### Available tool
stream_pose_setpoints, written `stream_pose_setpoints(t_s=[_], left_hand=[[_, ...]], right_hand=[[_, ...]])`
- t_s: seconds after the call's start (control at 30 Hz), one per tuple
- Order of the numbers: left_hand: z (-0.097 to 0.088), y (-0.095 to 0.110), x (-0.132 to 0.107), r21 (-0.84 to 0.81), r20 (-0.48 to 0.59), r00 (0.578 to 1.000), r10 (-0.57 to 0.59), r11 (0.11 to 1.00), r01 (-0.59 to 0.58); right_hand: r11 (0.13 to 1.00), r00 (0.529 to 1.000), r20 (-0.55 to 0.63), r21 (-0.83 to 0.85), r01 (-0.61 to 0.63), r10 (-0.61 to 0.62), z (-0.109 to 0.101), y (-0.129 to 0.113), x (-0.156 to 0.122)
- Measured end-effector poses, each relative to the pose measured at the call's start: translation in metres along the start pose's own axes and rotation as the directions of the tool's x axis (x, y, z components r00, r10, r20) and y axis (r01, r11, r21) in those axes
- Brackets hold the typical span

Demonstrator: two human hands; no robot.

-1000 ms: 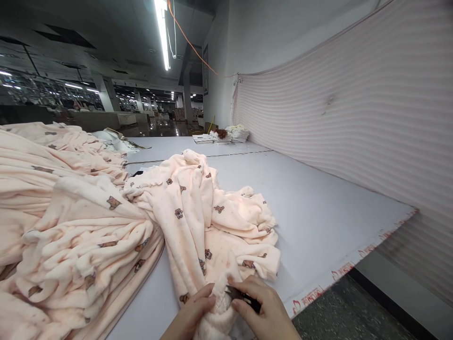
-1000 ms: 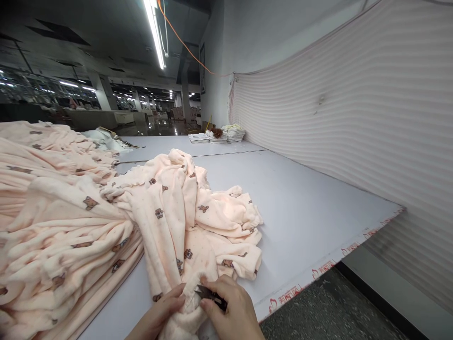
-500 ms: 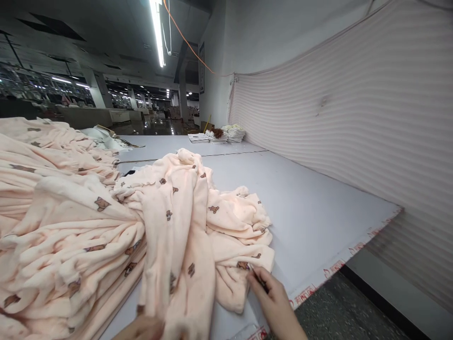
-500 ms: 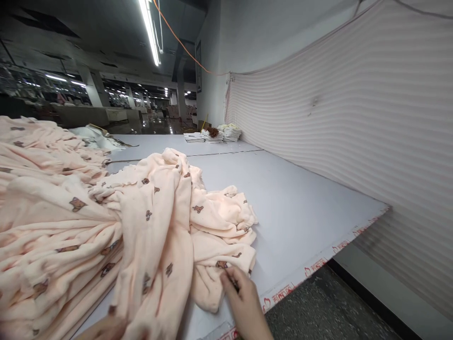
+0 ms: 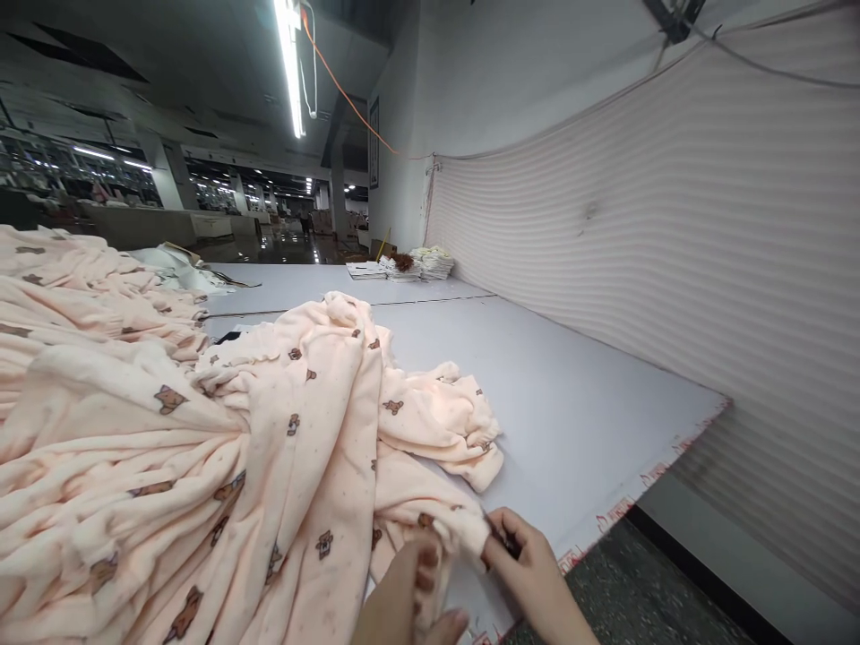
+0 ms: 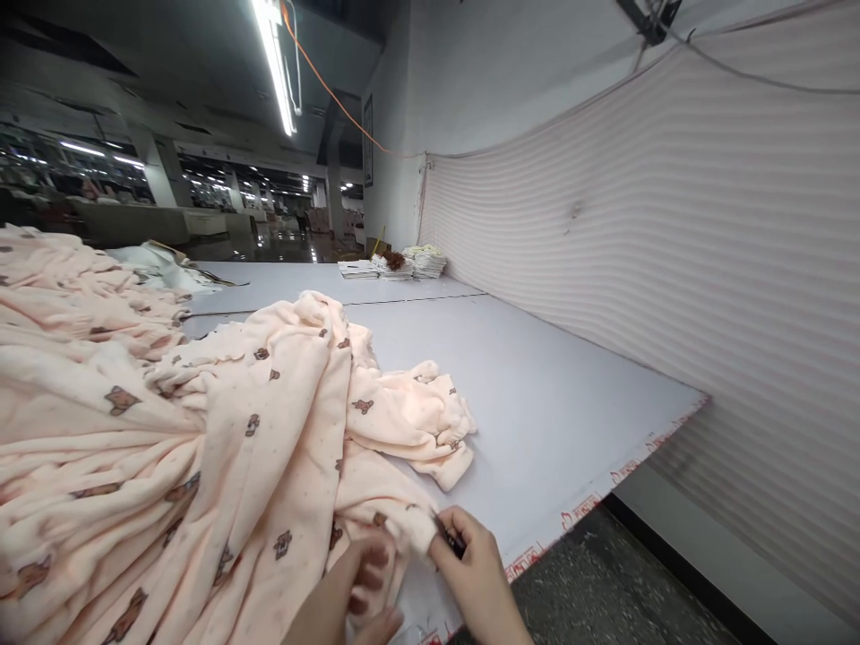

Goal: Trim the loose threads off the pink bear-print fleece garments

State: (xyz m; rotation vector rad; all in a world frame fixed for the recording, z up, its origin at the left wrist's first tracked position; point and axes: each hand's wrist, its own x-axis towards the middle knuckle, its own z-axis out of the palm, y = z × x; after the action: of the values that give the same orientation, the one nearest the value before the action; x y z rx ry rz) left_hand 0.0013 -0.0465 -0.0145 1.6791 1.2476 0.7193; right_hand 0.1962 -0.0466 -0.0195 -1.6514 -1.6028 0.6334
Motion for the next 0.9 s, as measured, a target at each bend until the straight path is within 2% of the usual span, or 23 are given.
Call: stream_pose_setpoints(t_s=[0.07, 0.13, 0.2, 0.3, 0.47, 0.57, 0.7, 0.8, 0.83, 0.87, 0.9], left_hand=[[0.022, 0.008, 0.011, -0.082, -0.113, 0.992, 0.055, 0.995, -0.064], [0.031, 0.011, 0.017, -0.116, -0.169, 0.977, 0.133, 0.981, -0.154], [0.032, 0.009, 0.018, -0.085, -0.244, 0.943, 0.225, 0.964, -0.252], [0.028, 0.002, 0.015, 0.036, -0.363, 0.864, 0.348, 0.932, -0.36], [0.029, -0.009, 0.012, 0.167, -0.349, 0.798, 0.491, 0.871, -0.463], [0.032, -0.015, 0.012, 0.219, -0.368, 0.769, 0.523, 0.852, -0.475], [0.032, -0.019, 0.01, 0.189, -0.426, 0.749, 0.507, 0.86, -0.474], [0.025, -0.014, 0.01, 0.138, -0.468, 0.742, 0.48, 0.869, -0.476], [0.021, -0.011, 0.01, 0.114, -0.455, 0.757, 0.468, 0.874, -0.472], [0.015, -0.006, 0.01, 0.072, -0.42, 0.794, 0.44, 0.888, -0.454], [0.01, -0.002, 0.011, 0.009, -0.348, 0.852, 0.391, 0.91, -0.414]], right_hand=[[0.998, 1.0, 0.016, 0.055, 0.005, -0.006, 0.001, -0.008, -0.012], [0.999, 1.0, -0.009, 0.047, 0.02, -0.019, -0.001, -0.01, -0.022], [0.998, 0.997, -0.043, -0.023, 0.064, -0.065, -0.007, -0.01, -0.029], [0.97, 0.985, -0.033, -0.184, 0.16, -0.168, -0.017, -0.014, -0.035], [0.857, 0.962, 0.143, -0.437, 0.273, -0.233, -0.024, -0.035, -0.035], [0.837, 0.959, 0.145, -0.468, 0.282, -0.242, -0.026, -0.043, -0.03], [0.885, 0.972, 0.029, -0.408, 0.223, -0.232, -0.02, -0.036, -0.031], [0.926, 0.98, -0.034, -0.334, 0.176, -0.198, -0.005, -0.024, -0.035], [0.934, 0.977, -0.066, -0.312, 0.171, -0.201, 0.001, -0.02, -0.036], [0.941, 0.971, -0.117, -0.293, 0.168, -0.209, 0.007, -0.017, -0.035], [0.948, 0.959, -0.183, -0.275, 0.16, -0.215, 0.013, -0.015, -0.033]])
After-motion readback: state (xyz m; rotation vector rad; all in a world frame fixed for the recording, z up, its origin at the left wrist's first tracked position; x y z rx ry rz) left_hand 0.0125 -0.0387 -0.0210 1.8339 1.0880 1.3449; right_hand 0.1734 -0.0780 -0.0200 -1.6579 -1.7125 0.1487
